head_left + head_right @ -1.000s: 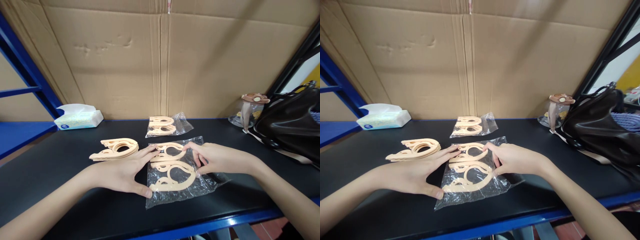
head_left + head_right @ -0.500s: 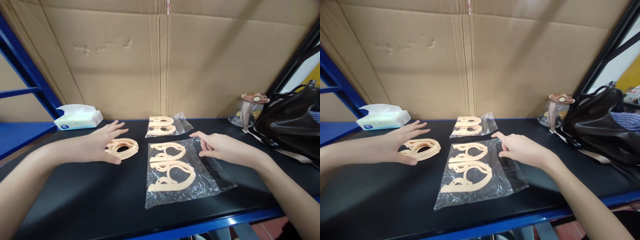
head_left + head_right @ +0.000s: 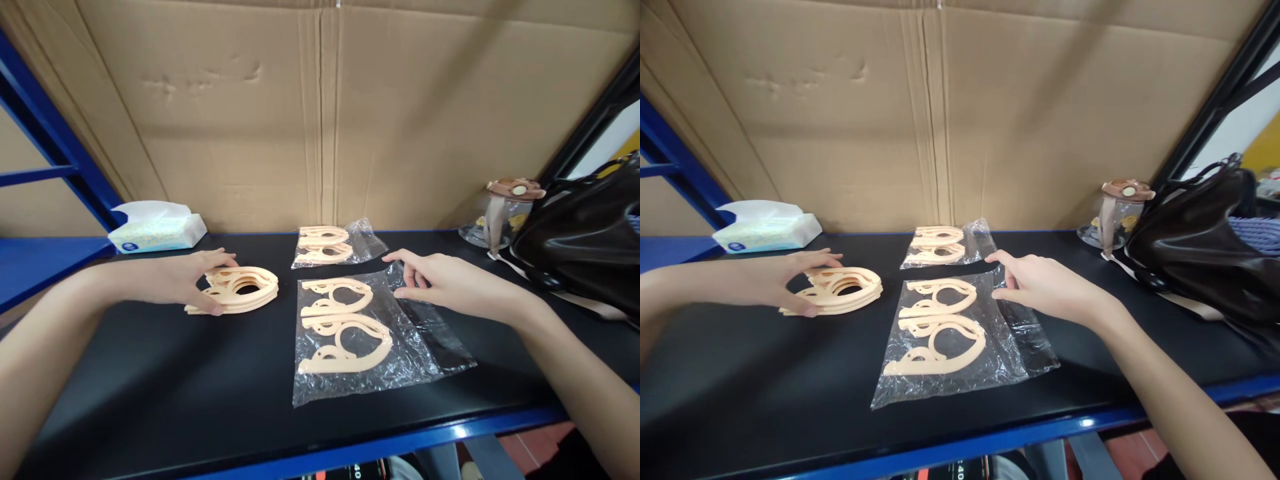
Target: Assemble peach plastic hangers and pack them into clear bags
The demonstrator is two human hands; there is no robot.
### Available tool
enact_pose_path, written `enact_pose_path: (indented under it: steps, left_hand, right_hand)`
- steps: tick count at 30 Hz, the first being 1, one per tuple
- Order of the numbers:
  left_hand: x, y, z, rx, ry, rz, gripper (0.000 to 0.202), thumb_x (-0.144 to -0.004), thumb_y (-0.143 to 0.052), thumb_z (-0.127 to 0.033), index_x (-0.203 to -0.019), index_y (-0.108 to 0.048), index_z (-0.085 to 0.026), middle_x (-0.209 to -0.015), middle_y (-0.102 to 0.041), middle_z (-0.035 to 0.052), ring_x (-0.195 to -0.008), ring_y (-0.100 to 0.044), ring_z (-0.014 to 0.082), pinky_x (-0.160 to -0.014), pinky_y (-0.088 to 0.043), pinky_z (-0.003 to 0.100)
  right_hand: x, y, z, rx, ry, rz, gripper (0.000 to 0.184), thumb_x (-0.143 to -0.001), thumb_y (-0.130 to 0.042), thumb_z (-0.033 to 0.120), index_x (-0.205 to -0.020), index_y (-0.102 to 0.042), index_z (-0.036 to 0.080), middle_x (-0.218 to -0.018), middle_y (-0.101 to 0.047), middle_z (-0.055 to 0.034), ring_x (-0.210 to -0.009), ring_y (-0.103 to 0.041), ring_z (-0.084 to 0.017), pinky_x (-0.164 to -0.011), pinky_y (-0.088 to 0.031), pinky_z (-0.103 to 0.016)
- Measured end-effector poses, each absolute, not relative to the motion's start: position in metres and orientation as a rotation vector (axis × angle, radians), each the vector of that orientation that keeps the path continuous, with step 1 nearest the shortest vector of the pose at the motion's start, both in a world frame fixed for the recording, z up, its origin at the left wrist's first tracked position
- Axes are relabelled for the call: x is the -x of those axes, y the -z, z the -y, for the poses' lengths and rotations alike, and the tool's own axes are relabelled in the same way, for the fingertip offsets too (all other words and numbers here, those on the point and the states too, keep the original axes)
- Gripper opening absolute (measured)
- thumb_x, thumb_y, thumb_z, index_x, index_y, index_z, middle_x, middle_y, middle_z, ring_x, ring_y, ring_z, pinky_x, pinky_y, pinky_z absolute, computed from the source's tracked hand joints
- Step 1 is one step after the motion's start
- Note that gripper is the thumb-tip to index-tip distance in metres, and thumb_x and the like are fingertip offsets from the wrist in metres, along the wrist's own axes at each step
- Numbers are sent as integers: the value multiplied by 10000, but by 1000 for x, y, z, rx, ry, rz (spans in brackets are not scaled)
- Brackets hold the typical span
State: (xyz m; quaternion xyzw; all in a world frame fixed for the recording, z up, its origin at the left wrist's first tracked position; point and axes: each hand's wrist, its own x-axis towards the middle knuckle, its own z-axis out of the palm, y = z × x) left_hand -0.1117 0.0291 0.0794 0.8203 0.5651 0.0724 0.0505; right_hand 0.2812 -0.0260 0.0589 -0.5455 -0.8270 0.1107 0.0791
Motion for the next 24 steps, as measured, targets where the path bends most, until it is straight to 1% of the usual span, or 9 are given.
enact_pose_path:
  steps: [1, 3, 7, 9, 12, 13, 16, 19, 24]
  left_hand:
    - [109, -83, -26, -2473, -91, -1667, 549, -728, -646, -375, -1225, -560, -155, -1234, -622, 41, -1057, -607, 252, -908, -452, 342]
    - [103, -92, -19, -2445, 23, -1620, 470, -825, -558, -369, -1247, -524, -165, -1144, -651, 24, -1002, -620, 241, -888, -448, 343]
    - [86, -100, -12, -2475, -71, -1642, 459, -851, -561, -409, -1241, -493, -176, -1022, -664, 4, -897, -634, 239, -798, -463, 325]
    - [74, -96, -9, -2543, -202, -1563, 494, -841, -590, -430, -1255, -468, -190, -1074, -648, 13, -942, -622, 249, -801, -466, 332]
    - [53, -79, -3, -2679, -457, -1305, 605, -776, -666, -494, -1262, -447, -209, -1216, -592, 39, -1078, -573, 262, -875, -460, 342]
    - [47, -73, 0, -2735, -516, -1218, 655, -730, -694, -534, -1249, -459, -210, -1204, -596, 49, -1063, -581, 267, -861, -471, 342]
    - [30, -57, 9, -2854, -551, -1135, 688, -713, -691, -575, -1260, -458, -227, -1176, -600, 60, -1036, -584, 282, -838, -476, 360]
    - [23, -50, 14, -2892, -567, -1121, 719, -758, -668, -554, -1338, -385, -237, -1236, -562, 68, -1063, -563, 277, -869, -457, 367]
    - [28, -46, 8, -2900, -610, -1110, 743, -792, -633, -574, -1380, -336, -231, -1320, -495, 76, -1153, -494, 269, -941, -417, 384]
  right_hand:
    - [-281, -59, 26, 1633, -317, 2462, 522, -852, -518, 487, -1302, -457, 230, -806, -652, 6, -713, -592, -185, -637, -410, -301]
    - [-280, -58, 24, 1630, -272, 2424, 492, -861, -512, 487, -1282, -473, 236, -790, -651, 9, -701, -589, -182, -636, -408, -303]
    - [-268, -54, 24, 1503, -230, 2294, 407, -872, -510, 499, -1194, -549, 253, -765, -641, 8, -711, -580, -176, -667, -414, -311]
    - [-258, -51, 26, 1397, -361, 2191, 395, -877, -503, 522, -1158, -573, 252, -790, -637, -2, -728, -572, -170, -678, -422, -310]
    - [-244, -46, 32, 1223, -737, 2031, 368, -893, -494, 511, -1122, -586, 238, -790, -621, -2, -701, -551, -142, -656, -434, -288]
    - [-241, -45, 33, 1168, -868, 1994, 339, -895, -504, 494, -1081, -598, 227, -765, -613, 3, -676, -543, -129, -639, -435, -276]
    - [-237, -43, 34, 1056, -1149, 1927, 240, -872, -571, 427, -880, -616, 192, -679, -585, 23, -596, -516, -94, -574, -415, -236]
    - [-238, -43, 31, 1037, -1259, 1873, 227, -846, -608, 384, -757, -586, 177, -634, -566, 32, -550, -488, -76, -530, -381, -219]
    - [-240, -45, 27, 1041, -1326, 1791, 215, -843, -592, 346, -724, -573, 168, -613, -543, 34, -530, -462, -75, -516, -347, -224]
